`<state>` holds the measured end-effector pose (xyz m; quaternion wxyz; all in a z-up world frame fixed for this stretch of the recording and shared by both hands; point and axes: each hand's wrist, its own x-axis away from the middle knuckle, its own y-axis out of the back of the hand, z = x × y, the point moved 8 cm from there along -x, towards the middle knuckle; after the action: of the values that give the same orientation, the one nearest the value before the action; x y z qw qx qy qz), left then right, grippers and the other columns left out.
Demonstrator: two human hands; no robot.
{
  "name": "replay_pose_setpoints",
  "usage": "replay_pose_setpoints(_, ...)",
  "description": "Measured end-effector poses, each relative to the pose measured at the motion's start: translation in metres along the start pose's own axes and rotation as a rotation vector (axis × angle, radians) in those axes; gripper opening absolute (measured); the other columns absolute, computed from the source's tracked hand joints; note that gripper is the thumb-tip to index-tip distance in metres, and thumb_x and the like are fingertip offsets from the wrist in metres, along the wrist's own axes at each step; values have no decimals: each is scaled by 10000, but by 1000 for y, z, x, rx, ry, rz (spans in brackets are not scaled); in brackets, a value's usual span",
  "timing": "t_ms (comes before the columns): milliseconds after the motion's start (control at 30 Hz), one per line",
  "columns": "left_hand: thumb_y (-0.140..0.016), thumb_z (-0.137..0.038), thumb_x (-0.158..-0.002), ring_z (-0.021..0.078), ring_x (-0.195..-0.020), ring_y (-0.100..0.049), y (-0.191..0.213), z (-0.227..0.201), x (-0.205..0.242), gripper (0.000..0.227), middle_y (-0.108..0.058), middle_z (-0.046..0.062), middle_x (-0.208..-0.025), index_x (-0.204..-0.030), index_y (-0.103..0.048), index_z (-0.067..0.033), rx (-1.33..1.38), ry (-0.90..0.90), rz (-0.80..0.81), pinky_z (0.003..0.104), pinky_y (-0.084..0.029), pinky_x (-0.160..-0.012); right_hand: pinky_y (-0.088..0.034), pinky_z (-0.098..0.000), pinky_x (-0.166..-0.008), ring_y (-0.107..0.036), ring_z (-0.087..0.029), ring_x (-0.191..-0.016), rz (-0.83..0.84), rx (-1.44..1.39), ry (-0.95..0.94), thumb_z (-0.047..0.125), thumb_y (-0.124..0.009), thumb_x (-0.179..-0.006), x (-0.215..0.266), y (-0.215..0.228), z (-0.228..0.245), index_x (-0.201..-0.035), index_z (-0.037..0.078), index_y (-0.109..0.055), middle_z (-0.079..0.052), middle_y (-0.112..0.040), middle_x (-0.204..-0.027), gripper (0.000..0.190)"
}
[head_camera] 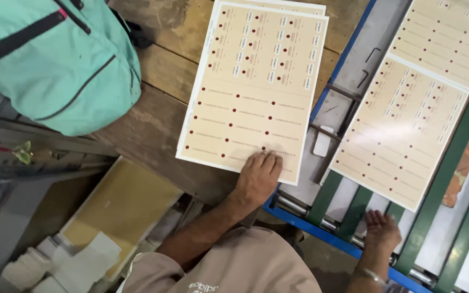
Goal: The person repeatedly picks up sheets of paper printed with red dots from a wooden table and places them onto a moving conveyor belt. The sheets are fed into a blue industrial machine, likely for lamination or processing. The person maintains a steady rhythm, handling the sheets one by one throughout the clip.
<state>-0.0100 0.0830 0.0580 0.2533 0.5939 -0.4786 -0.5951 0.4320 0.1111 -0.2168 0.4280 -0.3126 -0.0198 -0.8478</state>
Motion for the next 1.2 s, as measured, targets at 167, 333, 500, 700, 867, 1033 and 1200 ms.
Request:
replay_pose_setpoints(167, -662, -99, -884, 305, -1106, -636, 5, 3, -4, 345, -671, 188, -1164, -1197, -665, 47, 18, -53, 41, 415, -526, -1013, -601, -542, -956, -667, -448, -1101, 51, -40, 11, 180, -501, -1139, 57, 11, -46, -1378, -140, -442, -329, -593, -1280, 403)
replay_pose_setpoints(333, -740, -144, -834, 315, -1129, -619, -5, 8, 0, 476, -665, 203, -1220, -1256, -664, 63, 112, -61, 133, 458, -504, -1041, -610, -527, -931, -681, -431, -1101, 48, 11, 5, 146, -507, -1106, 76, 23, -58, -1352, -102, -466, -302, -607, -1262, 351)
replay_pose_setpoints(500, -776, -268, -797, 393, -1272, -544, -8, 13, 8, 534, -601, 241, -1330, -1280, -668, -69, 79, 26, 87, 692, -338, -1104, -594, -486, -946, -675, -388, -1076, 121, 42, 47, 161, -565, -1138, 71, 26, -41, -1347, -92, -484, -267, -629, -1223, 338)
replay_pose_setpoints(700, -781, -310, -857, 440, -1330, -498, -15, 18, 16, 567, -550, 271, -1404, -1367, -642, -106, 83, 59, 172, 673, -299, -1151, -603, -443, -935, -691, -342, -1058, 174, 40, 14, 184, -567, -1124, 73, 20, -40, -1341, -71, -506, -241, -654, -1200, 341)
replay_pose_setpoints(867, -750, -175, -800, 367, -1315, -552, -10, 37, 10, 592, -618, 179, -1378, -1356, -618, -24, 172, 105, 267, 560, -366, -1154, -612, -442, -888, -700, -345, -1019, 215, 110, -91, 181, -566, -1060, 71, -2, -41, -1313, -47, -501, -250, -656, -1172, 347)
replay_pose_setpoints(1033, -695, -89, -940, 334, -1309, -600, 15, 50, 0, 429, -678, 129, -1389, -1366, -646, -67, 374, 308, 66, 444, -455, -1140, -595, -424, -922, -700, -310, -1056, 482, 212, -132, 279, -591, -1023, 97, -65, -13, -1343, -44, -563, -197, -687, -1184, 455)
replay_pose_setpoints(1200, -744, -116, -776, 383, -1289, -536, -24, -53, -16, 592, -616, 180, -1355, -1340, -597, -16, 237, 136, 175, 565, -355, -1151, -585, -399, -984, -683, -247, -1141, 1045, 255, -115, 280, -616, -982, 156, -145, 14, -1379, -26, -545, -135, -670, -1267, 506)
